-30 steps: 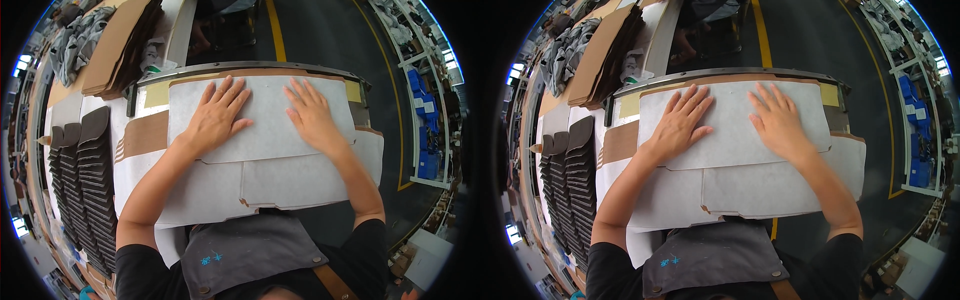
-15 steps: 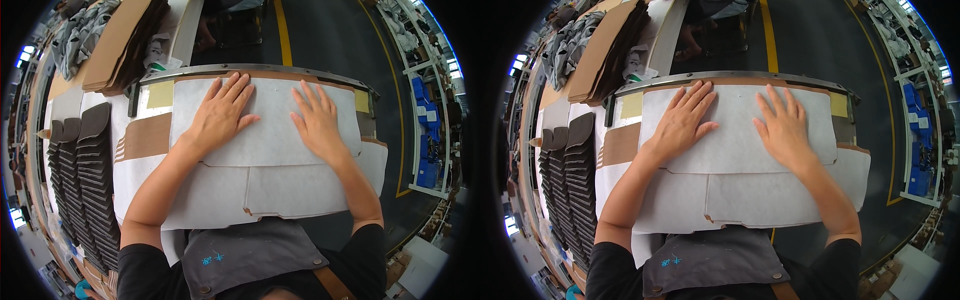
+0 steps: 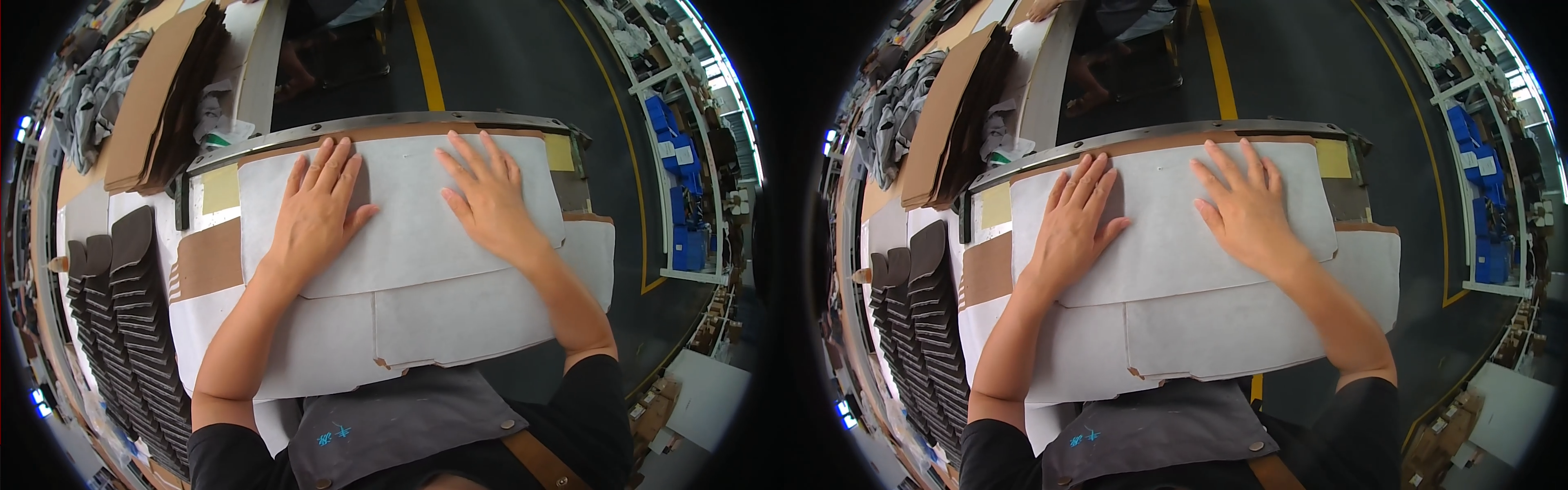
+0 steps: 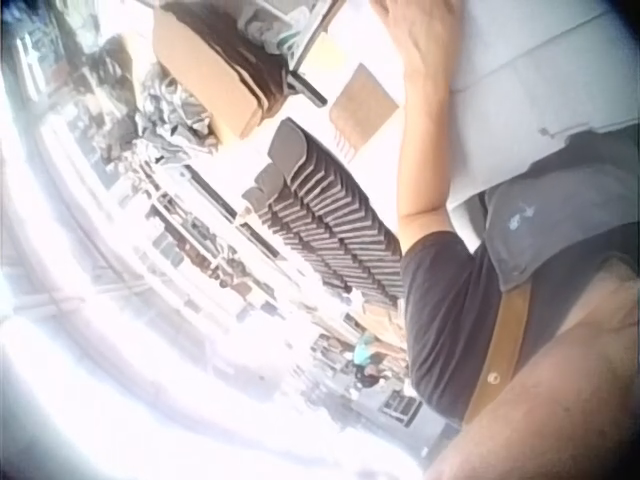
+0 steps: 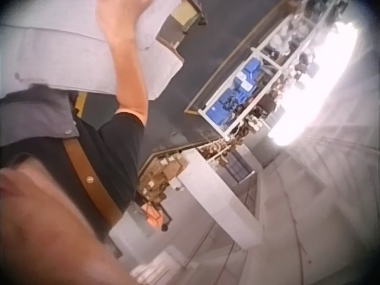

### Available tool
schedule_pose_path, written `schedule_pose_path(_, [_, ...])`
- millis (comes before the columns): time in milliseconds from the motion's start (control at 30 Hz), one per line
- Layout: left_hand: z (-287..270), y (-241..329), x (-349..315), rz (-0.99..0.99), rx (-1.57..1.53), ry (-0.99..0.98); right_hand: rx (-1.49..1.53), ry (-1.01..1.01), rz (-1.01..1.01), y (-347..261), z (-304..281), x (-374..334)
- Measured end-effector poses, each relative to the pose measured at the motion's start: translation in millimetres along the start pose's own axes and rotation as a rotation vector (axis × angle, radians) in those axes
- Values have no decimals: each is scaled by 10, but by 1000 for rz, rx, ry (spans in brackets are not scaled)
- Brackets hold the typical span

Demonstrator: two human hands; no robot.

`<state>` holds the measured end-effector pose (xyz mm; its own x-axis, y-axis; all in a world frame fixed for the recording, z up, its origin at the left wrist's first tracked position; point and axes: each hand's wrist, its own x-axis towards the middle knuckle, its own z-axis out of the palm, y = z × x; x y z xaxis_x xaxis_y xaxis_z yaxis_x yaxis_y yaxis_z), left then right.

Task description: Aligning leather pieces with templates and pressing them using a manual workshop press.

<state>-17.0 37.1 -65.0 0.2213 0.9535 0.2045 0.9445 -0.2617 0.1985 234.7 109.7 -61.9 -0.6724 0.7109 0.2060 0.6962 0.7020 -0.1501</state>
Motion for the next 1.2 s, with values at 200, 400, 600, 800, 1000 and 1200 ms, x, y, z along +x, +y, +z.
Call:
schedule_pose_path(200, [-10,61,-14,-53,11,-14,17,-1,1,12,-6,1])
schedule_pose_path(400, [-22,93,-32,-84,56,-38,59,-2,-5,26,-38,23])
schedule_pose_path(600, [-59,148,-77,-135,75,-37,-19,26,57,2,-20,-32])
schedule_pose_path(800, [-17,100,-121,-161,91,-15,-36,11,95,77,-79,-56])
schedule_pose_path(1000, [-16,81,-151,-251,143,-36,-52,16,149,188,-65,-50])
schedule_pose_path(1200, [-65,191,-97,-306,122,-3,-110,-14,141,197,-214,-94])
